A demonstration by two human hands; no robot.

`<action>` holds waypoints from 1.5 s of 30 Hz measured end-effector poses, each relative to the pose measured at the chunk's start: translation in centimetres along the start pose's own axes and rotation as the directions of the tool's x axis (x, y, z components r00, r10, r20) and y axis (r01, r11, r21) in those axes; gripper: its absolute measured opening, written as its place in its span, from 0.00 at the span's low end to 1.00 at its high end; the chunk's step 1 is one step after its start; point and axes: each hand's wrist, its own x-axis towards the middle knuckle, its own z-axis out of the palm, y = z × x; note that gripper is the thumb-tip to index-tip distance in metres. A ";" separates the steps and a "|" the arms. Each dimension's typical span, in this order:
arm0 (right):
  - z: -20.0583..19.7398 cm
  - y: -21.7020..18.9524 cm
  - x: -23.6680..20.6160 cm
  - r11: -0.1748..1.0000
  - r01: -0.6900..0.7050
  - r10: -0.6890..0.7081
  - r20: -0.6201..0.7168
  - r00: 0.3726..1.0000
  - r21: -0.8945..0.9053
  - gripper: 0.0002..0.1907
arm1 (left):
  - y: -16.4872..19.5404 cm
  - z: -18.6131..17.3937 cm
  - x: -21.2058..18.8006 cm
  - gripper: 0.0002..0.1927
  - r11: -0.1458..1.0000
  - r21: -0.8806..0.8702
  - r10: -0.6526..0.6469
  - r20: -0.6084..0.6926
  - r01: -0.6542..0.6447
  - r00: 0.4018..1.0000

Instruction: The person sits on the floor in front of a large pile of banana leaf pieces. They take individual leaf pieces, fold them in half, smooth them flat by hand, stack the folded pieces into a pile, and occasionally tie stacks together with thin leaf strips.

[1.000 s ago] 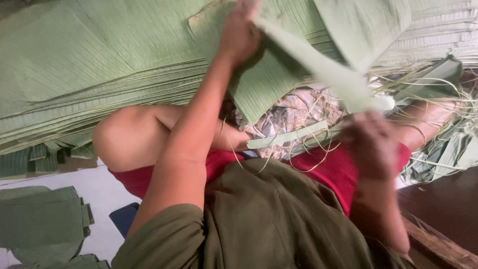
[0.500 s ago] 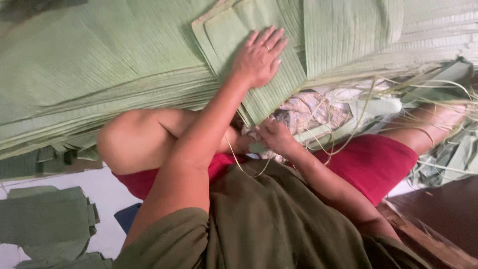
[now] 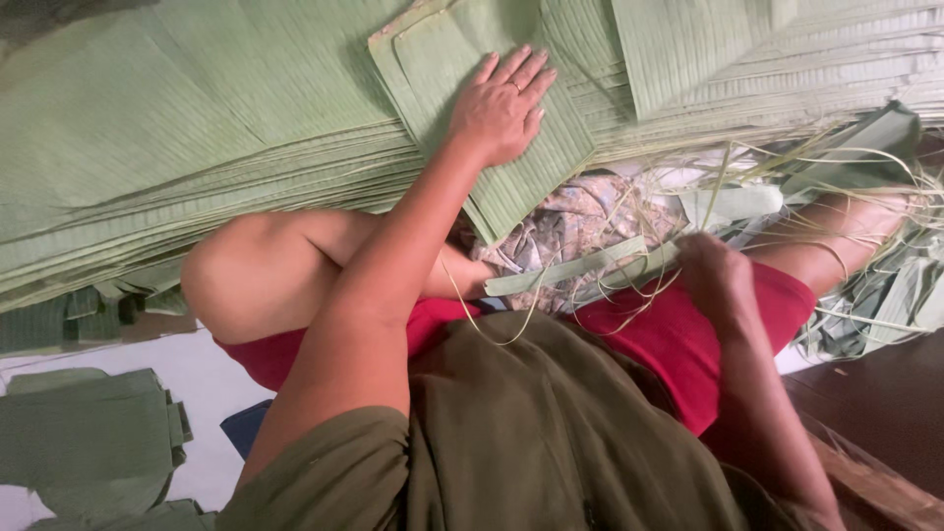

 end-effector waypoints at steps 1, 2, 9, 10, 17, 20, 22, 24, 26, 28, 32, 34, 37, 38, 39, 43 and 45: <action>0.4 -1.2 1.7 0.993 0.081 -0.068 -0.146 0.987 0.086 0.15 | 0.0 -0.1 0.0 0.30 1.000 -0.006 0.001 -0.003 -0.001 1.000; 0.1 -1.8 3.4 0.972 0.173 -0.121 -0.298 0.947 0.155 0.17 | 0.0 -0.1 0.0 0.30 1.000 -0.010 0.001 -0.009 -0.001 1.000; -5.1 -4.3 15.0 -0.058 -0.168 0.523 0.173 0.834 0.984 0.27 | 0.2 -0.2 0.4 0.31 1.000 -0.021 0.014 -0.040 -0.015 0.999; -5.8 -4.0 16.5 -0.152 -0.172 0.518 0.226 0.825 0.973 0.27 | 0.3 -0.2 0.4 0.31 0.999 -0.025 0.018 -0.051 -0.019 0.999; -8.4 -4.7 19.9 -0.157 -0.248 0.435 0.293 0.851 0.956 0.12 | 1.1 -1.6 0.3 0.32 0.999 -0.041 0.017 -0.078 -0.020 0.997; -10.1 -4.8 14.5 -0.253 -0.283 0.451 0.371 0.812 0.925 0.11 | 1.1 -1.9 0.4 0.35 0.999 -0.032 -0.032 -0.037 0.031 0.999; -11.0 -5.1 8.7 0.879 0.315 -0.094 -0.515 0.852 0.359 0.13 | 0.5 -1.4 0.7 0.37 0.996 -0.016 -0.082 0.015 0.082 0.997; -10.7 -7.1 2.9 0.605 0.217 0.081 -0.330 0.940 0.766 0.14 | -0.6 -0.4 1.4 0.38 0.992 0.011 -0.124 0.077 0.124 0.989; -10.1 -8.7 0.2 0.526 -0.180 0.185 0.095 0.978 0.831 0.10 | -2.2 0.8 2.3 0.40 0.989 -0.117 -0.108 -0.108 0.095 0.988; -9.3 -10.5 -2.8 -0.072 -0.626 0.304 0.615 0.727 0.776 0.14 | -3.9 1.6 3.1 0.39 0.958 -0.278 -0.141 -0.257 0.067 0.956; -7.2 -13.9 -1.3 0.005 -0.480 0.118 0.476 0.871 0.877 0.15 | -6.4 0.6 2.8 0.32 0.816 -0.576 -0.269 -0.311 0.044 0.911; -6.6 -15.8 0.9 0.146 -0.421 0.130 0.405 0.905 0.895 0.18 | -6.1 -0.6 2.0 0.31 0.865 -0.491 -0.255 -0.255 0.103 0.933; -6.8 -18.5 3.8 0.038 -0.467 0.032 0.466 0.884 0.883 0.10 | -3.3 -1.6 1.1 0.33 0.987 -0.125 -0.126 -0.190 0.103 0.974; -6.9 -19.3 4.5 0.040 -0.408 0.013 0.408 0.913 0.912 0.09 | -2.3 -1.8 1.0 0.32 0.997 -0.069 -0.052 -0.217 0.037 0.975; -6.8 -20.1 5.3 0.043 -0.349 -0.004 0.349 0.937 0.936 0.08 | -1.7 -1.9 0.8 0.32 1.000 -0.015 0.024 -0.239 -0.028 0.971; -5.0 -19.8 5.2 0.556 -0.082 -0.020 0.111 0.994 0.827 0.11 | -1.1 -1.5 -0.1 0.31 0.999 -0.037 -0.031 -0.069 0.029 0.997; -3.1 -16.9 3.9 0.659 -0.193 -0.015 0.269 0.963 0.727 0.12 | -1.6 -1.2 -0.3 0.31 0.999 -0.030 -0.030 -0.055 0.028 0.998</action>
